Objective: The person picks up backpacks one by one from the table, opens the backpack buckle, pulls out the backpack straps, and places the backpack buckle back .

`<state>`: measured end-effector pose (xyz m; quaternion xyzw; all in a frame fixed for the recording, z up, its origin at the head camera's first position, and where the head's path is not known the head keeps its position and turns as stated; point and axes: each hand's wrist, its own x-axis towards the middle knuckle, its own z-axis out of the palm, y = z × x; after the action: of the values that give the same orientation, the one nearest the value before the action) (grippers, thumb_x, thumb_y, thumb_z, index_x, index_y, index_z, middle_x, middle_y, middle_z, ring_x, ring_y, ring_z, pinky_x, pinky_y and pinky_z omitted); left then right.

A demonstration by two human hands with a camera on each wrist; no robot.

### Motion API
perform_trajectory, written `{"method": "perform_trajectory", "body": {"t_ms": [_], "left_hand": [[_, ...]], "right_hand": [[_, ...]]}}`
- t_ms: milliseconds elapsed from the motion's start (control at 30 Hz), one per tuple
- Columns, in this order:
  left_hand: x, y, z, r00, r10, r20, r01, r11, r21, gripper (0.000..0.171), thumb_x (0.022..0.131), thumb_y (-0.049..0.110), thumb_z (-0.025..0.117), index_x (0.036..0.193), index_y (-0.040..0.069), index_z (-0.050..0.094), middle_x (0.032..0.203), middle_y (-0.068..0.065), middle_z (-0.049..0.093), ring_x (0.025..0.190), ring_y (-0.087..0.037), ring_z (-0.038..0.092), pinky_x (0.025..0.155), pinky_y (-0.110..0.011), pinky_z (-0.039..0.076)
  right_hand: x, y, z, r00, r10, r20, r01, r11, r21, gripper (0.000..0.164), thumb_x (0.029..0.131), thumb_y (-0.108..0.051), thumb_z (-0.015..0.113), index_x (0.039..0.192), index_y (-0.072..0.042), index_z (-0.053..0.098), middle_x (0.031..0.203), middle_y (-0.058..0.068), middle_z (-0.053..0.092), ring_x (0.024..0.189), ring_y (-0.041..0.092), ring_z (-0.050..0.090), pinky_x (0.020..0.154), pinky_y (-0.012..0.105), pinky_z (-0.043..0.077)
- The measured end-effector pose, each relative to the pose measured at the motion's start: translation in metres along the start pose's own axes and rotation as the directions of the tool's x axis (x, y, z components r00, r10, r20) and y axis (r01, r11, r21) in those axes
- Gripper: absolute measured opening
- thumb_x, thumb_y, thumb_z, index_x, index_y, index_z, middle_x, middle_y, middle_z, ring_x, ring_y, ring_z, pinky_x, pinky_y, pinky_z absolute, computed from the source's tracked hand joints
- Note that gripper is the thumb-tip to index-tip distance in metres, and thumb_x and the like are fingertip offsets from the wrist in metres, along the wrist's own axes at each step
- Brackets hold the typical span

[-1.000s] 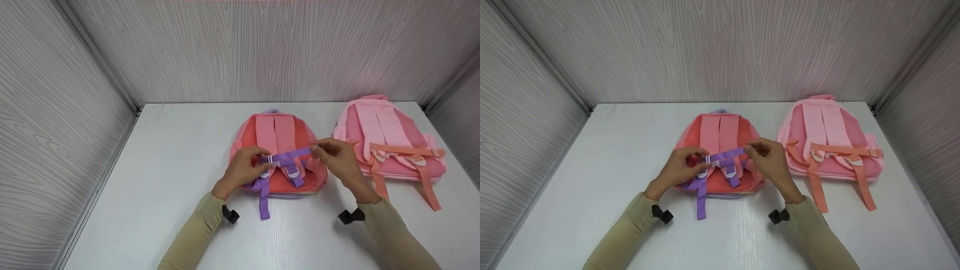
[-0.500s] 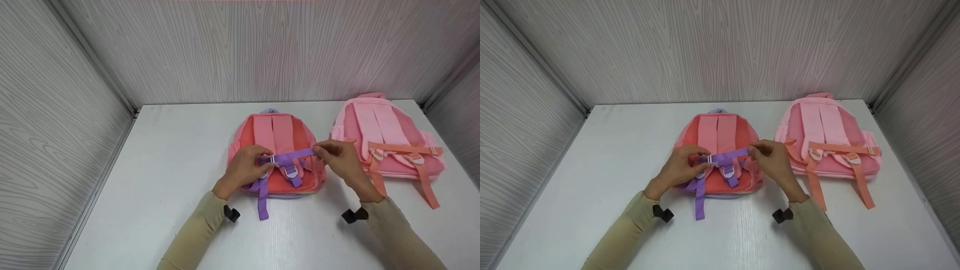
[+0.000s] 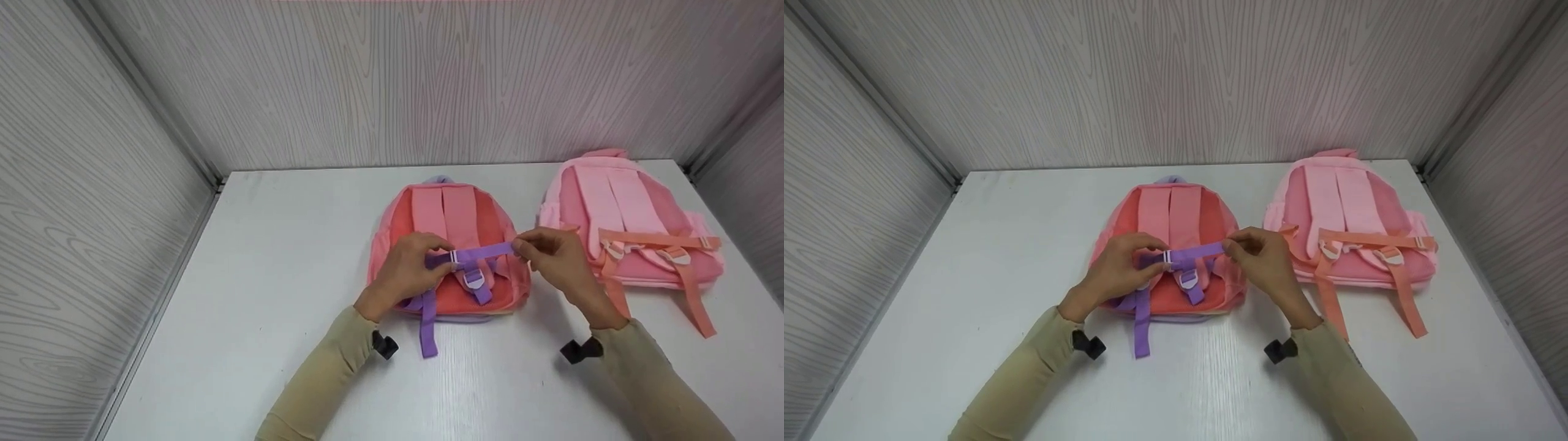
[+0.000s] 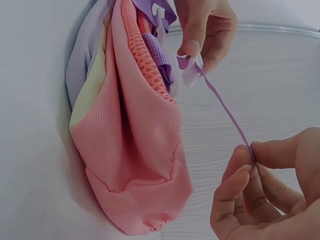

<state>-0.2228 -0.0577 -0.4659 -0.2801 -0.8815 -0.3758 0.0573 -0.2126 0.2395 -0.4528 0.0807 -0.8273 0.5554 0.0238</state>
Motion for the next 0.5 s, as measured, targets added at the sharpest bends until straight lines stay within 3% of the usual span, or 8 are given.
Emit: {"method": "perform_trajectory", "body": {"t_ms": [233, 500], "left_hand": [[0.005, 0.007, 0.005, 1.0, -0.029, 0.0, 0.029, 0.999, -0.036, 0.027, 0.096, 0.025, 0.082, 0.12, 0.013, 0.079, 0.113, 0.0, 0.078, 0.111, -0.018, 0.069, 0.101, -0.034, 0.056], [0.014, 0.017, 0.015, 1.0, -0.009, 0.019, 0.01, 1.0, -0.029, 0.028, 0.097, 0.025, 0.081, 0.122, 0.013, 0.079, 0.115, 0.002, 0.077, 0.112, -0.016, 0.068, 0.103, -0.033, 0.054]], "right_hand": [[-0.003, 0.001, -0.003, 1.0, 0.011, 0.009, -0.011, 1.0, -0.027, 0.027, 0.104, -0.024, 0.073, 0.117, -0.002, 0.078, 0.094, 0.012, 0.075, 0.077, 0.014, 0.066, 0.068, 0.026, 0.057], [-0.004, 0.003, -0.007, 0.999, 0.032, 0.021, -0.031, 0.999, -0.018, 0.028, 0.105, -0.025, 0.071, 0.119, -0.001, 0.077, 0.095, 0.014, 0.074, 0.077, 0.013, 0.065, 0.069, 0.027, 0.057]]}}
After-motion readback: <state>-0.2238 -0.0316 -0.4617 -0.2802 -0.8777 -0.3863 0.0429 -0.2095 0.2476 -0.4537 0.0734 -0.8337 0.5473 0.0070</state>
